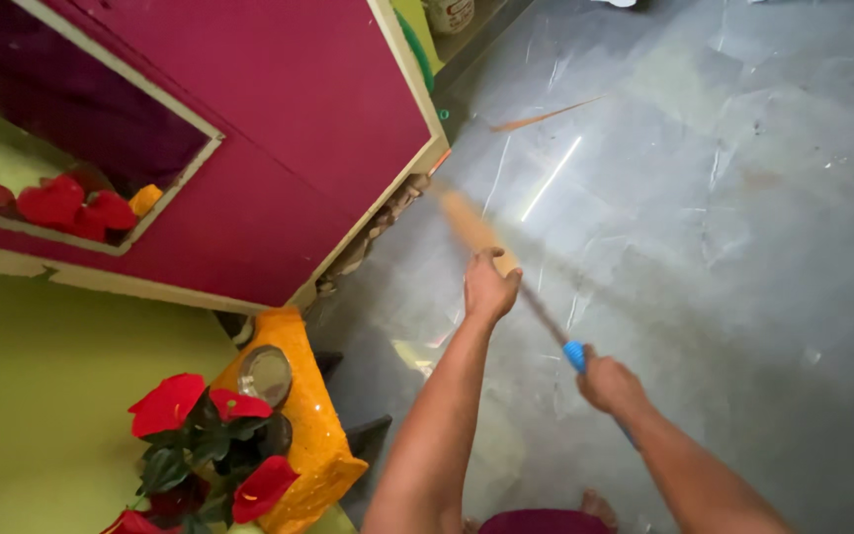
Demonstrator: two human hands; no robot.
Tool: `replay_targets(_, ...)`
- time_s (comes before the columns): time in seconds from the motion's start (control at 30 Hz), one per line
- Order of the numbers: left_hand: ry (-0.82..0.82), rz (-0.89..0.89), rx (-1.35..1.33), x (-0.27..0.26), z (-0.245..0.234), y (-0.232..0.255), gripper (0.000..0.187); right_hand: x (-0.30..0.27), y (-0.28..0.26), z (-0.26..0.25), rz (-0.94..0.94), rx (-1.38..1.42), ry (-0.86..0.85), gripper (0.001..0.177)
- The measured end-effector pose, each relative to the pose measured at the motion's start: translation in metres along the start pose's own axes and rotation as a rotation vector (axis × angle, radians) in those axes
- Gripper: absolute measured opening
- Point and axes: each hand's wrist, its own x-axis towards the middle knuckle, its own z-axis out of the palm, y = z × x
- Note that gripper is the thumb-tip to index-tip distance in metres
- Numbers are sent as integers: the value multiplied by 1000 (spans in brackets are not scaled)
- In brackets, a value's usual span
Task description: The person clears a stack of items from the floor, including a book and a yellow cloth, and places them on a nearby bed. They then use a broom to sweep debris from the floor into a dustpan. Finally, they pull several sickle tools from under a cabinet and sweep the area clean.
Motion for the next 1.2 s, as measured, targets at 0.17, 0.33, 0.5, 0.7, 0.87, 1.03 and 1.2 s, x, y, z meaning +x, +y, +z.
replay_targets(0.17, -17, 73, 16, 9, 6, 34, 52, -11, 30, 9, -11, 9, -123, 53)
replay_targets(0.33, -57, -50, 4, 5, -14, 38, 50, -15, 126, -4, 288, 107, -100, 52)
replay_targets(0.5, -18, -139, 8, 15, -27, 29, 52, 25, 159, -73, 254, 157, 150, 49)
replay_targets(0.7, -10, -153, -35, 23, -37, 29, 52, 50, 53, -71, 225, 312, 214, 56)
replay_targets(0.87, 8, -142, -21, 21, -63, -5, 52, 38, -45, -37, 62, 185, 23, 52)
replay_targets(1.03, 65, -123, 8, 28, -109, -79, 51, 56, -75, -2, 39, 130, -114, 46)
replay_targets(1.2, 89, -169, 0, 48, -159, -153, 49, 82, -79, -9, 143, 182, -50, 46)
